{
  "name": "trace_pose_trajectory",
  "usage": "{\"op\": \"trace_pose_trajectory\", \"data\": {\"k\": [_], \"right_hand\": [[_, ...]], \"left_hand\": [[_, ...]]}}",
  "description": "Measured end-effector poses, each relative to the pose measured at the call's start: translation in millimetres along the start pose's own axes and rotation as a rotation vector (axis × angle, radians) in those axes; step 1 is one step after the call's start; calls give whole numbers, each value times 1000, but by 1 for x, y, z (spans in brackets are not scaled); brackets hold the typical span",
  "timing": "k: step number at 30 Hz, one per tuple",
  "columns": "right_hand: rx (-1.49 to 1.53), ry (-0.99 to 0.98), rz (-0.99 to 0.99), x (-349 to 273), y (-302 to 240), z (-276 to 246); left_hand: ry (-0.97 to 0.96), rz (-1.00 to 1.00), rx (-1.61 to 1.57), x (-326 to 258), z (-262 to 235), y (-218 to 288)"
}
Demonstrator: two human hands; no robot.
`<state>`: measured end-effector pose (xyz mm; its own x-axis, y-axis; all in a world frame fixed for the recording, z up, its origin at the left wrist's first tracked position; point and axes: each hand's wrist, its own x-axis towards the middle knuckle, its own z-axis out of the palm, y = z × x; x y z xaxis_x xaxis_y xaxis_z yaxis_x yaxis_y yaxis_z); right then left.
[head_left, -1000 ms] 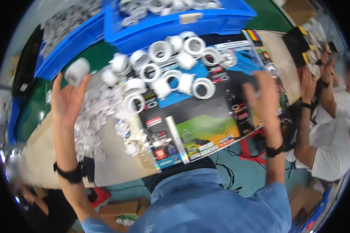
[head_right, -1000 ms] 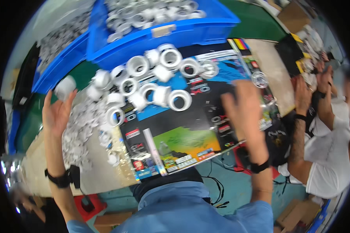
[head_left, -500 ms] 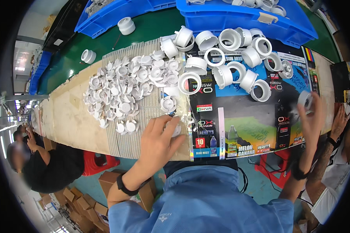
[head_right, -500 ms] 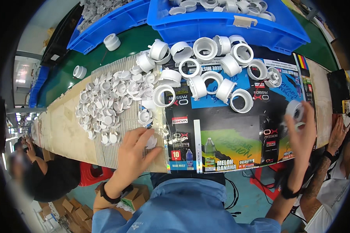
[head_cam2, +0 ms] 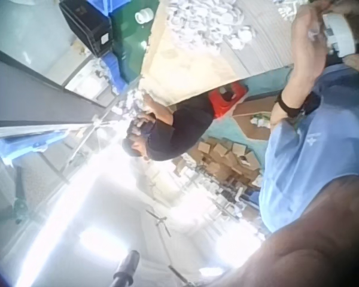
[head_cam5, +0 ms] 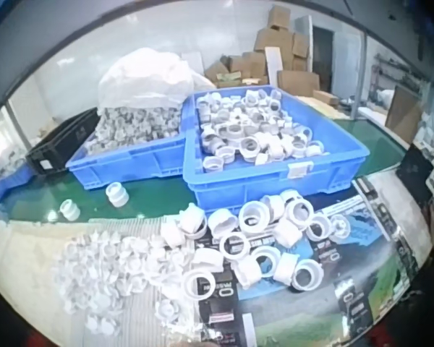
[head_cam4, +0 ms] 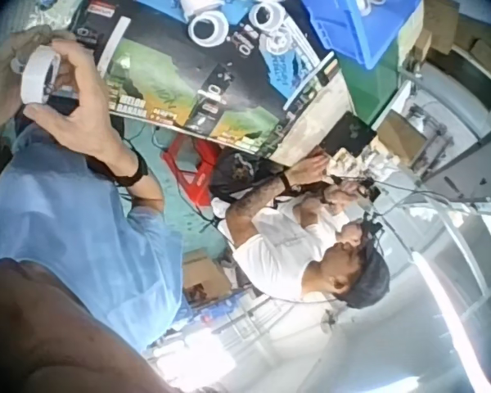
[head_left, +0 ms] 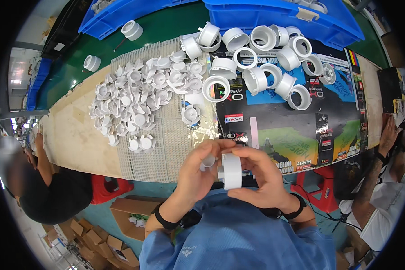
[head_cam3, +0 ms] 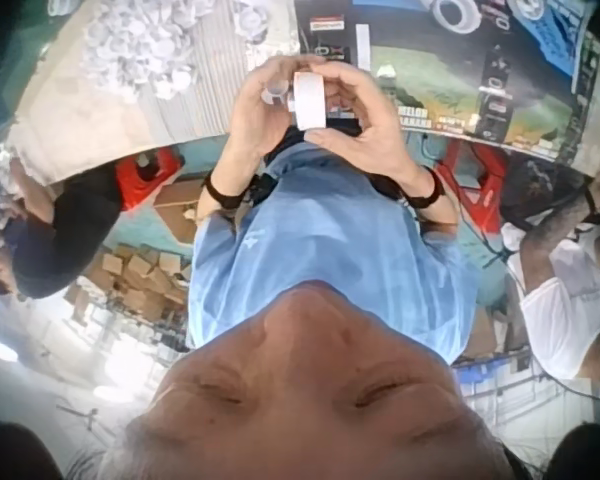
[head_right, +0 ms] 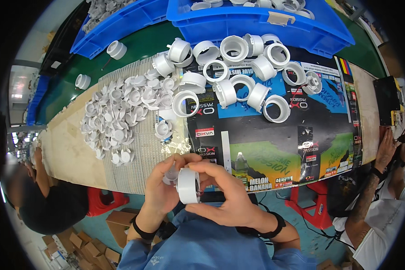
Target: Assembling plastic housings and electronic components into small white cylindrical units at a factory workstation.
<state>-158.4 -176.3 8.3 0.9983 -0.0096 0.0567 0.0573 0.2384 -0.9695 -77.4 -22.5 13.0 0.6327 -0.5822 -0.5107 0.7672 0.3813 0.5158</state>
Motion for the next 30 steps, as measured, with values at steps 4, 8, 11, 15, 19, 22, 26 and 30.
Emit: {"op": "trace_pose_trajectory", "data": {"k": [4, 8, 11, 15, 19, 22, 26, 30], "right_hand": [[-122, 51, 11, 6, 10, 3], [-179, 30, 42, 12, 6, 6], [-219, 7, 48, 14, 1, 8], [-330, -58, -1, 14, -14, 8], [-587, -112, -271, 20, -24, 15], [-466, -190, 38, 28, -27, 14], [-173, -308, 257, 46, -22, 2], [-219, -268, 271, 70, -30, -2]], "left_hand": [[-62, 91, 144, -3, 4, 0], [-83, 115, 139, -6, 8, 2], [-82, 102, 190, -7, 7, 4], [-167, 150, 145, -17, 10, 2], [-182, 369, 473, -23, 7, 2], [-159, 430, 595, -25, 2, 7], [-362, 690, 963, -26, -19, 37], [-259, 696, 1128, -32, -47, 30]]}}
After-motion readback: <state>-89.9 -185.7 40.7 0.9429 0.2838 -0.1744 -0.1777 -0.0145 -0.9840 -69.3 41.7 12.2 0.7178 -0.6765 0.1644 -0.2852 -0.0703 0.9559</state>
